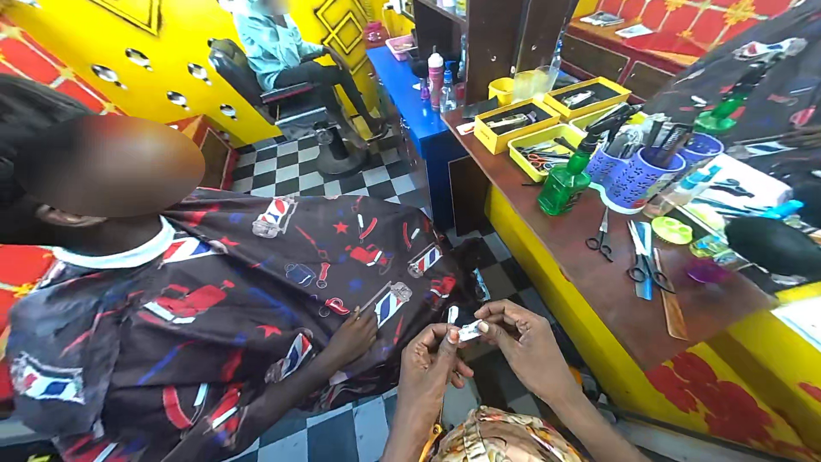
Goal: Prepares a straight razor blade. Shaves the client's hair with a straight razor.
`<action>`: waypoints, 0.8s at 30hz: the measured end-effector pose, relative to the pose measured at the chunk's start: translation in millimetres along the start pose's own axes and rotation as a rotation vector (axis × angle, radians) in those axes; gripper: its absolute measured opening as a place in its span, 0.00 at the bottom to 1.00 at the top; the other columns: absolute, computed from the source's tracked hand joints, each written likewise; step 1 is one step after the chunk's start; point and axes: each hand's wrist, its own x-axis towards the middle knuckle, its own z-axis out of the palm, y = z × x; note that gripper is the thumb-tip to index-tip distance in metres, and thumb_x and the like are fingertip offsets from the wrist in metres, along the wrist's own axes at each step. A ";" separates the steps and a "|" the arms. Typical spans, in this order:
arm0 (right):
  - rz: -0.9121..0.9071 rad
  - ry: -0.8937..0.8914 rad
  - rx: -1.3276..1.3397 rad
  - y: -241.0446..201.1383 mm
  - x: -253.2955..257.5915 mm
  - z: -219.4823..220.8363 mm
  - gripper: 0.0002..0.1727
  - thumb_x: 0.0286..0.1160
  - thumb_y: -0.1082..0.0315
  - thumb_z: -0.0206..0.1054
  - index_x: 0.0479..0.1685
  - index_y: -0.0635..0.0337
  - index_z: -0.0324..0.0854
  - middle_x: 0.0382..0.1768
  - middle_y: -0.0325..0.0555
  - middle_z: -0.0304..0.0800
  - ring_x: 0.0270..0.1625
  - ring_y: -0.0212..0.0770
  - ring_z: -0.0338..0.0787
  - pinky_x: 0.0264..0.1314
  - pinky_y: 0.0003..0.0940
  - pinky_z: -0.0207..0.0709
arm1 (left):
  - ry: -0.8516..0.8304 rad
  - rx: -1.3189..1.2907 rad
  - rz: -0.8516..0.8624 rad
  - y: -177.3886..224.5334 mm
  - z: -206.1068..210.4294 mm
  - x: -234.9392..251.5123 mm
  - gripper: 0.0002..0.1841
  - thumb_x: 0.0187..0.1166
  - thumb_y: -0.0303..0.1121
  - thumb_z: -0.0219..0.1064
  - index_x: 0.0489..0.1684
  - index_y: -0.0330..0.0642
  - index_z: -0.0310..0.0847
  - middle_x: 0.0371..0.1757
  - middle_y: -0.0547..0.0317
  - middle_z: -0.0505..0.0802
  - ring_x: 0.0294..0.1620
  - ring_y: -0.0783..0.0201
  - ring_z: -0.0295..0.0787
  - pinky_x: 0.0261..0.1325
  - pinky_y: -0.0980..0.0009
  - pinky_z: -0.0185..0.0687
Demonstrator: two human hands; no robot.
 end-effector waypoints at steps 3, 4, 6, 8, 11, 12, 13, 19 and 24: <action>-0.077 -0.005 -0.042 3.0 3.2 -1.1 0.09 0.76 0.71 0.71 0.50 0.60 0.90 0.41 0.36 0.95 0.40 0.28 0.93 0.45 0.22 0.89 | -0.036 0.035 -0.042 -0.4 -5.0 0.0 0.09 0.83 0.30 0.64 0.45 0.32 0.85 0.40 0.49 0.94 0.25 0.62 0.92 0.27 0.70 0.91; -0.098 -0.014 -0.050 3.5 4.5 -1.6 0.09 0.76 0.71 0.72 0.51 0.60 0.90 0.41 0.36 0.96 0.40 0.27 0.93 0.45 0.21 0.88 | -0.058 0.052 -0.061 -0.4 -6.3 -0.4 0.08 0.83 0.29 0.65 0.46 0.32 0.85 0.41 0.49 0.94 0.26 0.62 0.92 0.28 0.70 0.92; -0.113 -0.034 -0.048 2.8 6.6 -0.9 0.09 0.76 0.72 0.72 0.51 0.60 0.90 0.42 0.37 0.96 0.41 0.27 0.93 0.46 0.21 0.88 | -0.074 0.084 -0.080 -0.5 -6.7 -1.3 0.07 0.82 0.28 0.66 0.47 0.32 0.85 0.41 0.51 0.94 0.26 0.63 0.92 0.29 0.70 0.92; -0.094 -0.038 -0.029 2.4 6.7 2.3 0.09 0.77 0.72 0.70 0.51 0.60 0.90 0.44 0.38 0.96 0.43 0.29 0.93 0.48 0.23 0.89 | -0.014 0.129 -0.050 -1.4 -3.4 -3.0 0.07 0.81 0.27 0.67 0.47 0.32 0.85 0.39 0.51 0.93 0.25 0.63 0.92 0.28 0.70 0.91; 0.037 -0.006 0.074 1.7 4.9 12.4 0.16 0.79 0.62 0.71 0.58 0.62 0.85 0.48 0.43 0.94 0.47 0.37 0.94 0.50 0.30 0.90 | 0.131 0.288 0.086 -6.7 0.0 -3.2 0.06 0.79 0.29 0.69 0.44 0.35 0.86 0.36 0.56 0.94 0.24 0.65 0.91 0.26 0.72 0.90; 0.080 -0.006 0.092 1.3 4.6 17.2 0.22 0.77 0.56 0.73 0.61 0.62 0.82 0.48 0.43 0.92 0.47 0.37 0.93 0.49 0.31 0.90 | 0.158 0.355 0.145 -10.2 -1.2 -2.7 0.06 0.78 0.30 0.70 0.44 0.37 0.87 0.36 0.58 0.94 0.24 0.67 0.91 0.26 0.73 0.90; 0.110 -0.012 0.089 2.1 4.4 21.9 0.27 0.74 0.51 0.74 0.63 0.62 0.80 0.47 0.41 0.90 0.45 0.35 0.91 0.47 0.30 0.89 | 0.176 0.416 0.201 -13.7 -2.5 -2.0 0.07 0.77 0.32 0.70 0.43 0.38 0.87 0.36 0.60 0.93 0.24 0.69 0.90 0.26 0.73 0.90; 0.200 -0.063 0.176 3.8 8.7 22.2 0.17 0.74 0.72 0.72 0.61 0.63 0.80 0.45 0.46 0.92 0.42 0.39 0.93 0.45 0.32 0.89 | 0.195 0.287 0.137 -6.6 -3.5 0.4 0.06 0.81 0.29 0.65 0.43 0.34 0.85 0.33 0.56 0.93 0.23 0.66 0.91 0.25 0.72 0.90; 0.152 -0.106 0.112 5.3 10.5 18.8 0.15 0.74 0.72 0.71 0.58 0.61 0.82 0.44 0.42 0.92 0.41 0.36 0.92 0.45 0.30 0.89 | 0.102 0.169 0.085 -8.6 -7.9 0.0 0.09 0.81 0.30 0.66 0.48 0.32 0.83 0.39 0.54 0.92 0.26 0.64 0.91 0.27 0.70 0.91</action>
